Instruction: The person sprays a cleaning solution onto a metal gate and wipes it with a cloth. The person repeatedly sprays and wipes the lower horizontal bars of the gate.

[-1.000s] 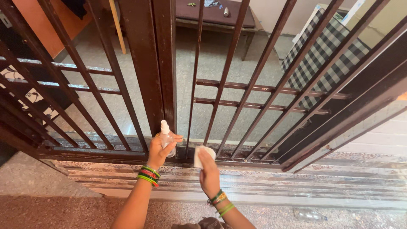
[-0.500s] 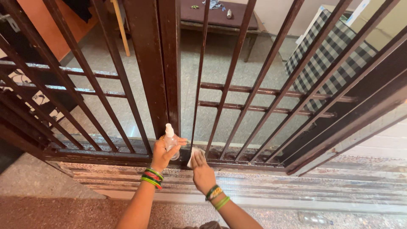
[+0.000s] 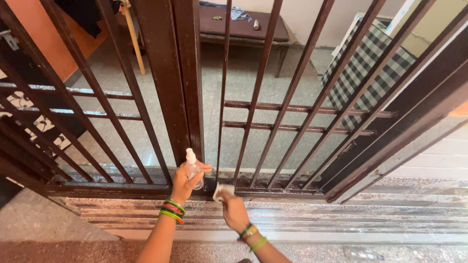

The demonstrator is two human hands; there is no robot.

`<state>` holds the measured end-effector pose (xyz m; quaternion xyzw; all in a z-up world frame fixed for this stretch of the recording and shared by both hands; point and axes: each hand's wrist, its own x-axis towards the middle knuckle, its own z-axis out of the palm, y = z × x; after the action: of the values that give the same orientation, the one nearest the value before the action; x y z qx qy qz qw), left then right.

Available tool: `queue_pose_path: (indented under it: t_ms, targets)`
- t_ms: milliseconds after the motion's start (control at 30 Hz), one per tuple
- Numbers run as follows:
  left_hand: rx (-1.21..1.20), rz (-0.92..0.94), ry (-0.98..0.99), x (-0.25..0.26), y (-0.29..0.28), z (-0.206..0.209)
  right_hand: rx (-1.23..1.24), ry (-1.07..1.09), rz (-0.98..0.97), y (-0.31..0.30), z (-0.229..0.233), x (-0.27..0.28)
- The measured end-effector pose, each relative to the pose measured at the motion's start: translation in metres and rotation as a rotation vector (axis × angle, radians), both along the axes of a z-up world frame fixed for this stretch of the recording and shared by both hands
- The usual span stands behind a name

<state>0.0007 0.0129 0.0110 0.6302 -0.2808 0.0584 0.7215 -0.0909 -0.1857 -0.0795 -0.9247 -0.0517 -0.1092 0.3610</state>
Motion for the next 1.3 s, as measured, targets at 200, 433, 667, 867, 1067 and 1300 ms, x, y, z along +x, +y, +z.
queue_pose_path:
  t_ms: [200,433,667,867,1067,1300]
  targets:
    - [0.018,0.007,-0.017,0.004,0.001,-0.006,0.924,-0.153,-0.320,-0.004,0.023,-0.034]
    - [-0.064,-0.049,0.017,0.008,-0.002,-0.014,0.775,-0.608,-0.132,-0.009,0.183,0.014]
    - [-0.040,-0.036,0.019,0.008,-0.001,-0.014,0.661,-0.367,-0.196,-0.003,0.172,0.048]
    - [-0.004,-0.010,-0.002,0.002,-0.001,-0.006,0.472,-0.339,-0.149,-0.006,0.061,0.032]
    - [-0.053,-0.038,0.047,0.002,-0.001,-0.006,0.554,-0.489,-0.424,-0.035,-0.039,0.005]
    - [-0.085,-0.021,0.060,0.005,-0.003,-0.018,0.670,-0.736,-0.476,-0.060,0.035,-0.010]
